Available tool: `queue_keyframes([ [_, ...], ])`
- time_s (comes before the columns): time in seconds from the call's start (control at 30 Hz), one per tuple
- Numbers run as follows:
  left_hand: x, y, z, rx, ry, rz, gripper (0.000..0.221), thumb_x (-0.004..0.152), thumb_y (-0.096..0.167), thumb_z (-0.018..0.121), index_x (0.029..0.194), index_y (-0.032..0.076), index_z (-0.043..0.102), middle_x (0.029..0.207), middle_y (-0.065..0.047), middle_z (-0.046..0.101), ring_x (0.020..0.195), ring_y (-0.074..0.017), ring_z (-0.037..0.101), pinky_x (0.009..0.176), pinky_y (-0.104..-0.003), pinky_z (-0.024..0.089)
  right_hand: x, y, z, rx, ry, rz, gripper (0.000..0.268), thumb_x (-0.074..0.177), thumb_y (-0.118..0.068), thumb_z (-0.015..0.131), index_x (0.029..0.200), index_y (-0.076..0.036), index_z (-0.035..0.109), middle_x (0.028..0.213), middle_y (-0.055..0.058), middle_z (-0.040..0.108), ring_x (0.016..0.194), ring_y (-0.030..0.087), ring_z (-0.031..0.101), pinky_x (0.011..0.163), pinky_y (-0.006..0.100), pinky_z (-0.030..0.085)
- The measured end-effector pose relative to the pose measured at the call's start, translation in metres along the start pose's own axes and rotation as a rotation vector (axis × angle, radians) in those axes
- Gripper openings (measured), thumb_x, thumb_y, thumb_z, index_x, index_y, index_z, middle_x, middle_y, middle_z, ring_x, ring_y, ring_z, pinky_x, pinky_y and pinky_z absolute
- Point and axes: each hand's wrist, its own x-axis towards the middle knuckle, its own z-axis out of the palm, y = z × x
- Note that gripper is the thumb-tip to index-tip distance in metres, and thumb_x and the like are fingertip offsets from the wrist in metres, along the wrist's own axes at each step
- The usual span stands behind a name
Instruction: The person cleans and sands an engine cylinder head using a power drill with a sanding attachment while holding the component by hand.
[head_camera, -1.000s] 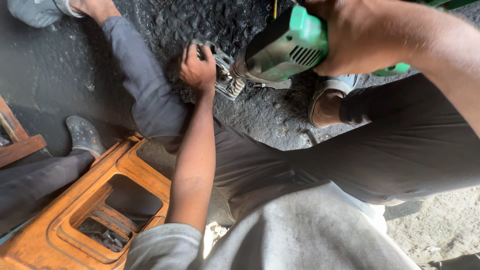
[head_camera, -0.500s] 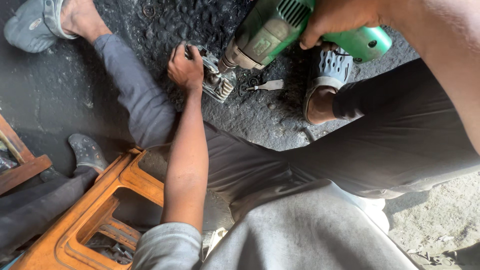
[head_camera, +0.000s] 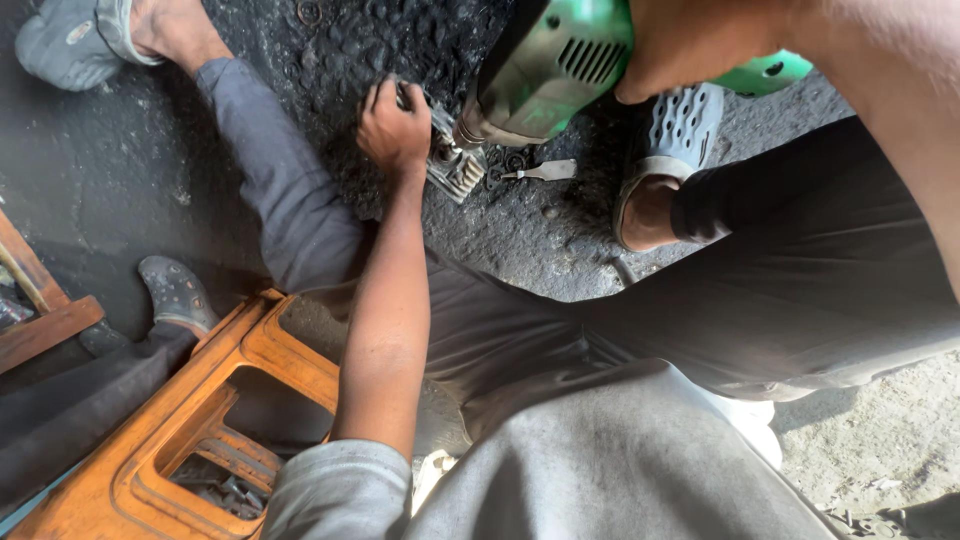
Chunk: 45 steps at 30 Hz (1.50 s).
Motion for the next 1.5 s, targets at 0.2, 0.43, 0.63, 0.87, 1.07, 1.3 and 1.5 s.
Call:
queue_keyframes([
  [0.2,0.0,-0.013,0.017,0.024,-0.101,-0.088,0.049,0.096,0.045,0.047,0.112,0.01,0.076,0.11,-0.01,0.078,0.09,-0.0262,0.076,0.073,-0.041,0.063,0.039,0.042,0.017,0.166,-0.055,0.089,0.049,0.085,-0.027,0.084,0.116,0.008,0.068,0.086,0.023,0.073,0.07,0.036,0.076,0.064,0.047,0.065],
  [0.43,0.002,-0.008,0.015,0.053,-0.135,-0.119,0.049,0.095,0.046,0.047,0.11,0.01,0.077,0.107,-0.009,0.078,0.088,-0.0257,0.075,0.07,-0.042,0.062,0.05,0.044,0.02,0.19,-0.105,0.125,0.051,0.085,-0.028,0.083,0.12,0.007,0.067,0.088,0.022,0.074,0.073,0.035,0.076,0.067,0.047,0.066],
  [0.63,0.001,0.005,-0.002,0.029,-0.019,-0.058,0.035,0.092,0.034,0.06,0.108,0.009,0.078,0.107,-0.009,0.079,0.092,-0.0289,0.075,0.077,-0.042,0.062,-0.004,0.01,0.009,-0.109,0.075,-0.032,0.059,0.08,-0.028,0.086,0.129,-0.001,0.067,0.087,0.019,0.077,0.071,0.03,0.078,0.067,0.041,0.066],
  [0.87,0.002,0.012,-0.011,0.026,-0.019,-0.071,0.032,0.09,0.032,0.063,0.106,0.008,0.078,0.11,-0.011,0.078,0.093,-0.0317,0.075,0.078,-0.044,0.062,0.004,0.024,0.01,0.078,0.0,-0.044,0.045,0.085,-0.03,0.082,0.115,0.004,0.074,0.087,0.019,0.075,0.069,0.031,0.078,0.068,0.042,0.065],
  [1.07,0.002,0.007,-0.004,-0.008,-0.058,-0.122,0.033,0.091,0.031,0.063,0.11,0.009,0.077,0.111,-0.011,0.077,0.09,-0.0302,0.076,0.075,-0.042,0.063,0.007,0.05,0.015,0.457,-0.063,0.103,0.048,0.081,-0.027,0.085,0.113,0.007,0.074,0.093,0.024,0.074,0.069,0.038,0.077,0.06,0.046,0.065],
  [1.3,0.002,0.008,-0.005,0.01,-0.019,-0.056,0.031,0.091,0.031,0.065,0.108,0.01,0.079,0.112,-0.009,0.078,0.095,-0.0299,0.076,0.08,-0.043,0.062,-0.039,0.004,0.02,0.059,0.028,0.19,0.079,0.078,-0.023,0.087,0.146,-0.004,0.05,0.099,0.021,0.075,0.076,0.027,0.076,0.071,0.038,0.065],
  [1.5,0.004,0.016,-0.016,0.031,-0.05,-0.105,0.03,0.087,0.032,0.066,0.107,0.013,0.08,0.115,-0.008,0.077,0.098,-0.0311,0.074,0.082,-0.045,0.06,-0.066,-0.011,0.03,-0.222,0.052,-0.074,0.091,0.075,-0.037,0.083,0.155,-0.024,0.04,0.093,0.012,0.077,0.073,0.025,0.076,0.073,0.035,0.064],
])
